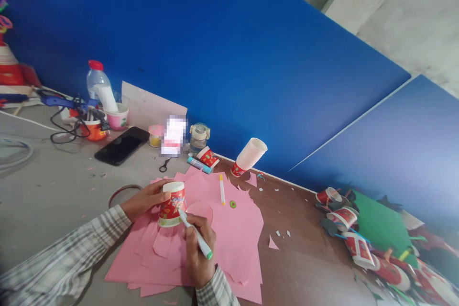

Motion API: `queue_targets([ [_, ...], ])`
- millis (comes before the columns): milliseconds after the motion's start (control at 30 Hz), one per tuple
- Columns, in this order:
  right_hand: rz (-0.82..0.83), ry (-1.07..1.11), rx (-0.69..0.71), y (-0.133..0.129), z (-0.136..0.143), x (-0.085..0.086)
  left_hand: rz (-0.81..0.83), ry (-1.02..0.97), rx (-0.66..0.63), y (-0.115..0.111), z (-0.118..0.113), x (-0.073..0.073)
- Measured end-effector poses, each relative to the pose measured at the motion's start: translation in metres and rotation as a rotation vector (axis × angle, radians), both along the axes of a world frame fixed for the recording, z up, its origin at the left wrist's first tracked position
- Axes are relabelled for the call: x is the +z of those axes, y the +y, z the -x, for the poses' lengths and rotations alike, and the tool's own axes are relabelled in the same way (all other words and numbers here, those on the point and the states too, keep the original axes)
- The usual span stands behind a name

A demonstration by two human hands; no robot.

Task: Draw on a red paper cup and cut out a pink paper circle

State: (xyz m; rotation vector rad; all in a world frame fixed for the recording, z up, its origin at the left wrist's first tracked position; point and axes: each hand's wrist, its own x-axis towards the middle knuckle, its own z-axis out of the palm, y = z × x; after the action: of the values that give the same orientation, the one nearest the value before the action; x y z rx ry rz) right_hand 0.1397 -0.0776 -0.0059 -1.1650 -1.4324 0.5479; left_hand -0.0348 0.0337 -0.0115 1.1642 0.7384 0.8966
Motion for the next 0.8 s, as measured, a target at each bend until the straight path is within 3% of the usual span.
queue_targets([
  [800,-0.018,-0.104,-0.054,0.0012,0.0044,-0.0026,-0.012,-0.032,-0.029,-0.0014,-0.0015,0.0046],
])
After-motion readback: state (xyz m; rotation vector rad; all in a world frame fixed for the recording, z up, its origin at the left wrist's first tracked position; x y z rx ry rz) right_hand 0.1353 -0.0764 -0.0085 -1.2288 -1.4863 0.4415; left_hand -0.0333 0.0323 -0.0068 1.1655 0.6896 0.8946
